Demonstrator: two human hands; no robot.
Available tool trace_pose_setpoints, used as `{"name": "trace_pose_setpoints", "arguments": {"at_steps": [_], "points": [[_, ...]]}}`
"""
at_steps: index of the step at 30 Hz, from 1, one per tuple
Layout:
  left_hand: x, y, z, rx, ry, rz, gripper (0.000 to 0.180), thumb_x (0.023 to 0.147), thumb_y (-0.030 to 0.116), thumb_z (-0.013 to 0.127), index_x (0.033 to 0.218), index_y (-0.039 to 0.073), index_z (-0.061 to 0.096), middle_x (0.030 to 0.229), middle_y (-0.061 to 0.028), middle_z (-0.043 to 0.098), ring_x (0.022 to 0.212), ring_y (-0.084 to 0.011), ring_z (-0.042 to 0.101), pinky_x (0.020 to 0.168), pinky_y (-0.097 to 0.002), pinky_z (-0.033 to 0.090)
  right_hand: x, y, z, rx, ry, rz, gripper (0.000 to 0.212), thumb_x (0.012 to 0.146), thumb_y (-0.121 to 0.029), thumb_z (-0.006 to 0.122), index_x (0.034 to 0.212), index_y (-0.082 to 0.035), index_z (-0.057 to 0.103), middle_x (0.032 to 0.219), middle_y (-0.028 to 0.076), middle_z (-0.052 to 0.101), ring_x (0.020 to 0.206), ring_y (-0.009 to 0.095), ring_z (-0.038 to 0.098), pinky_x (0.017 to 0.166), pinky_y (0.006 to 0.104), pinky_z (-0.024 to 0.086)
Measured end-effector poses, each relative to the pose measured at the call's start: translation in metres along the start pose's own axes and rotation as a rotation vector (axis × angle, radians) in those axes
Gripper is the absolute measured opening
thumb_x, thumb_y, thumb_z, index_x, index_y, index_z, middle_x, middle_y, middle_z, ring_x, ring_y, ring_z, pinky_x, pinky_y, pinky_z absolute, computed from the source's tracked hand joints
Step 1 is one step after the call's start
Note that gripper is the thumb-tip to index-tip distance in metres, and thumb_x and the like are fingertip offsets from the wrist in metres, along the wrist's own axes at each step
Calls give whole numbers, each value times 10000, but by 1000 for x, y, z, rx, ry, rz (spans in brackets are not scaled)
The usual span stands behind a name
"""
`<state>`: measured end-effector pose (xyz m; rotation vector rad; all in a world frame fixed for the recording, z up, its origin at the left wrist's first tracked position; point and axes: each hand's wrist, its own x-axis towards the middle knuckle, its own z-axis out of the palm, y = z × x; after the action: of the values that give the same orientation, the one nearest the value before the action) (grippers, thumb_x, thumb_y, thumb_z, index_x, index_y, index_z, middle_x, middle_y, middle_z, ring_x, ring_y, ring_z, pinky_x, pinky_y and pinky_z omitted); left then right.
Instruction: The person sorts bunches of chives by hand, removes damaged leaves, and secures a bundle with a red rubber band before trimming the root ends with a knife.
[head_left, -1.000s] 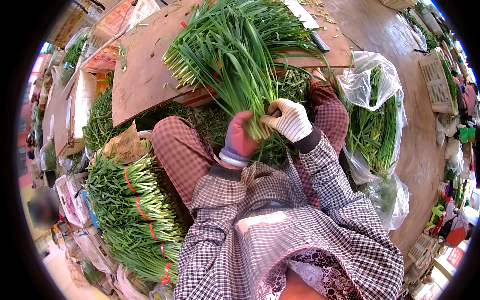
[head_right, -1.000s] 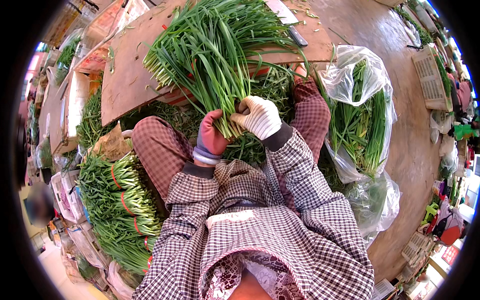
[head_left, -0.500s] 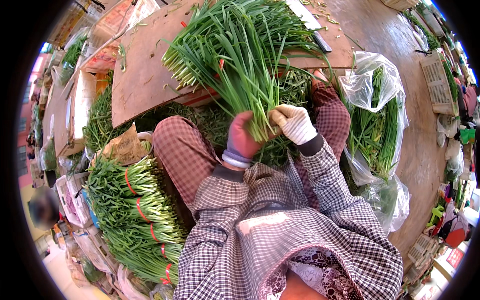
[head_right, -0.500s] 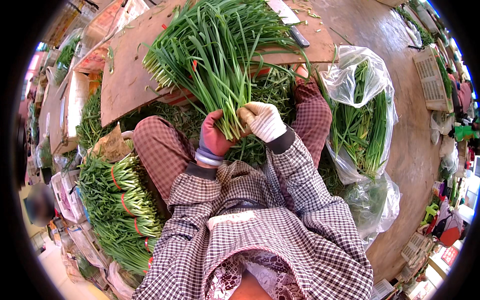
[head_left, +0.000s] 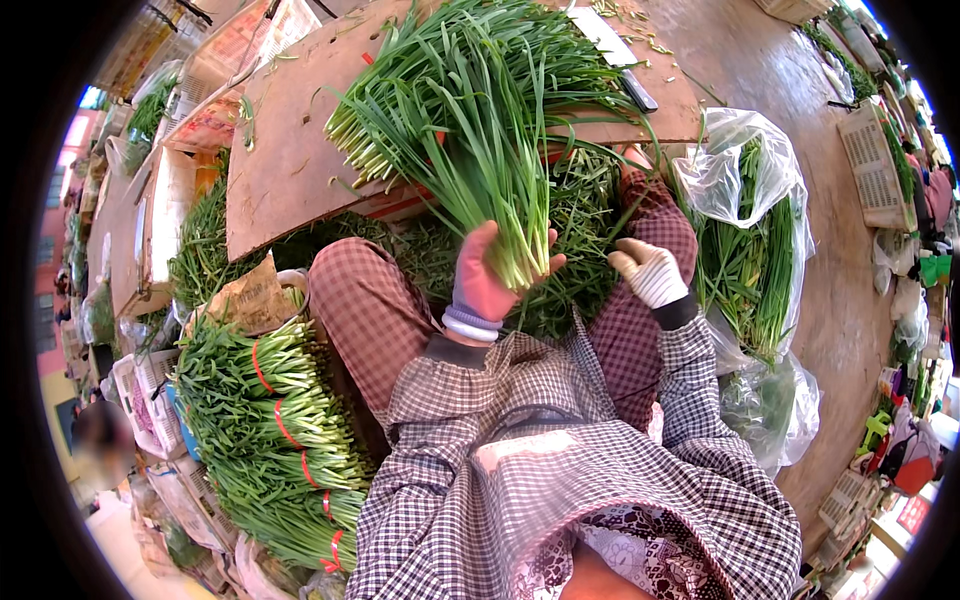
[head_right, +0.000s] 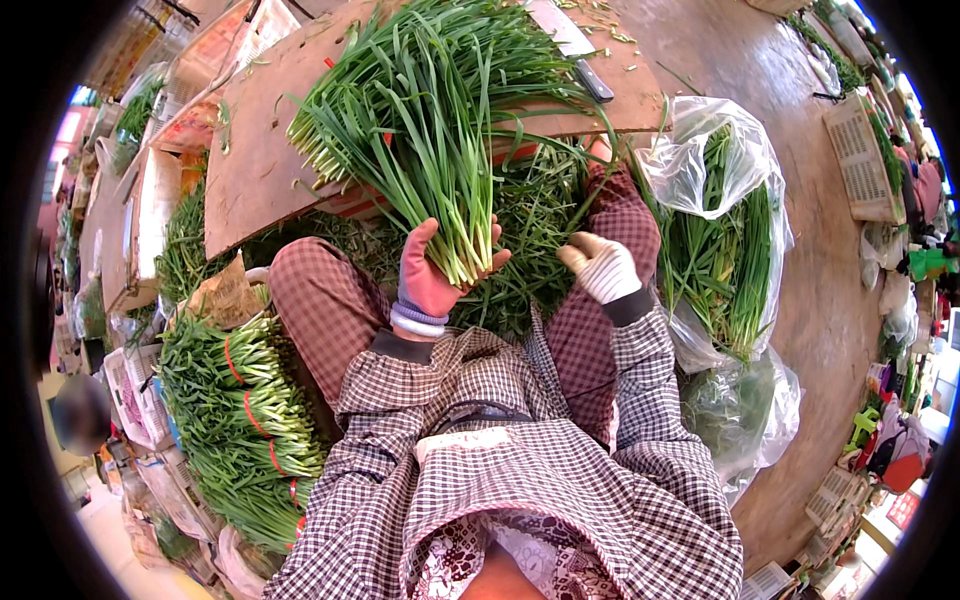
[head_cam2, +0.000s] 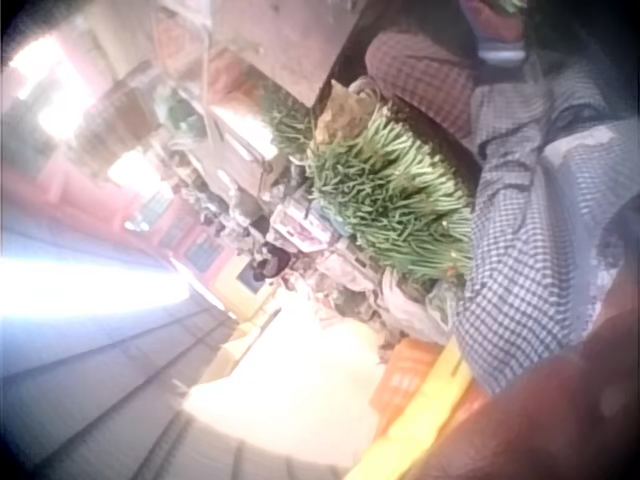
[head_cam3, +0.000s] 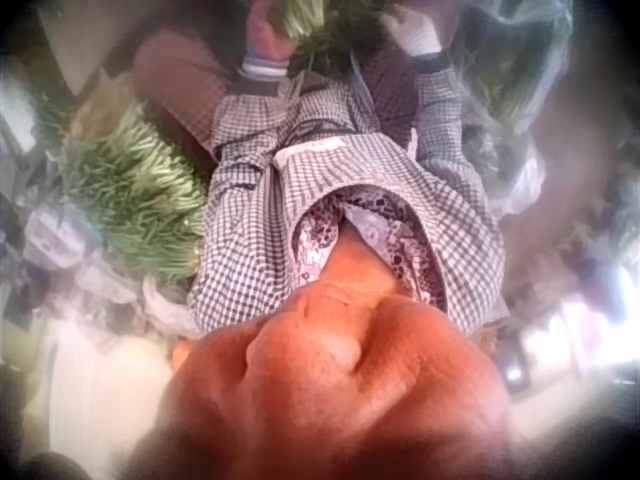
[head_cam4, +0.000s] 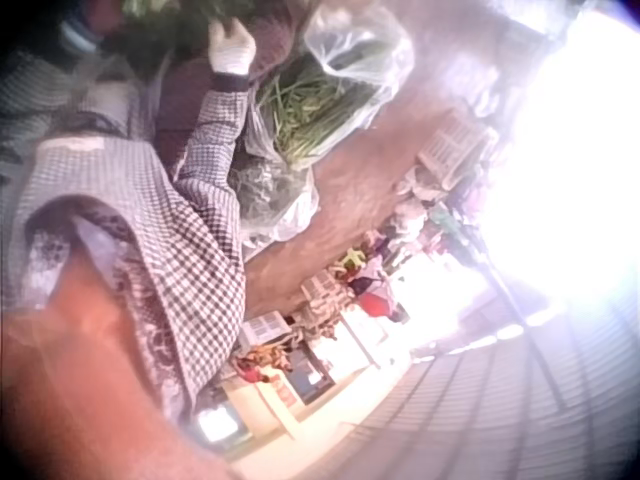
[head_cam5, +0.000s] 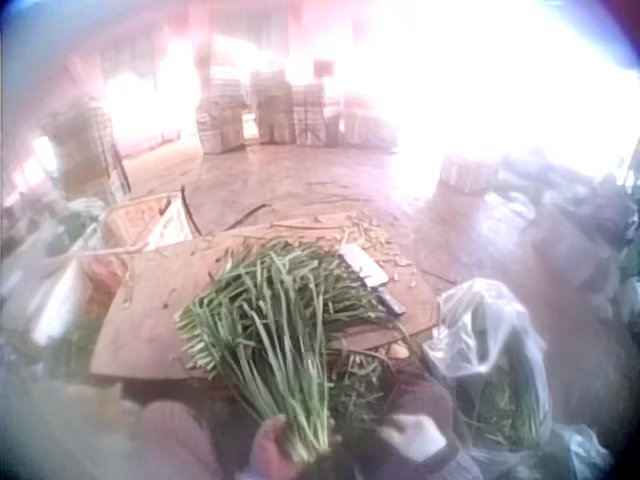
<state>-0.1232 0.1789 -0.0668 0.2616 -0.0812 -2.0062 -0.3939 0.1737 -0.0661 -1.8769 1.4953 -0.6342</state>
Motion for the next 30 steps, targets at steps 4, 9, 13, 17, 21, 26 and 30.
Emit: {"name": "trace_pose_setpoints", "arguments": {"at_steps": [4,9,13,17,21,26,30], "points": [[-6,-2,7,136,138,13,551,911,371,621,1293,-14,528,1301,-222,559,1207,-318,557,1037,-557,431,23,-60,15,109,-106,0,284,868,-294,632,986,-40,680,838,163,683,770,285,681,691,341,546],[-4,-11,8,574,342,113,287,893,126,667,1123,-36,613,1015,-131,686,887,-223,694,757,-371,600,59,-78,53,111,-42,-108,380,864,-380,626,963,-15,656,744,190,643,688,317,659,636,380,527],[-12,-10,24,483,355,167,327,898,107,634,1174,-57,577,1071,-158,673,917,-259,690,798,-394,598,67,-84,52,163,-47,-56,312,850,-261,633,969,27,658,793,190,677,722,280,683,672,367,547],[-18,5,20,158,136,-41,514,918,230,437,1338,-66,447,1319,-239,539,1223,-367,535,1068,-595,383,64,-78,52,458,-57,112,330,837,-143,625,1099,56,649,920,198,708,813,229,704,735,307,554],[-17,6,10,-54,64,-46,520,914,229,443,1354,-47,445,1352,-236,517,1248,-396,505,1084,-679,285,60,-70,60,461,-34,121,302,841,-130,638,1087,44,664,929,191,710,823,233,706,748,303,555],[-16,5,12,-121,65,-62,499,915,235,438,1328,-41,483,1351,-239,518,1260,-408,491,1086,-694,261,54,-72,49,198,31,-70,253,843,-148,651,1012,38,681,867,192,698,801,269,703,723,328,557],[-14,4,19,-17,102,-67,532,891,263,459,1334,-30,479,1314,-214,548,1219,-354,536,1063,-647,335,50,-93,29,364,47,15,168,860,-133,652,907,26,686,731,137,680,600,180,682,561,313,533]]}}
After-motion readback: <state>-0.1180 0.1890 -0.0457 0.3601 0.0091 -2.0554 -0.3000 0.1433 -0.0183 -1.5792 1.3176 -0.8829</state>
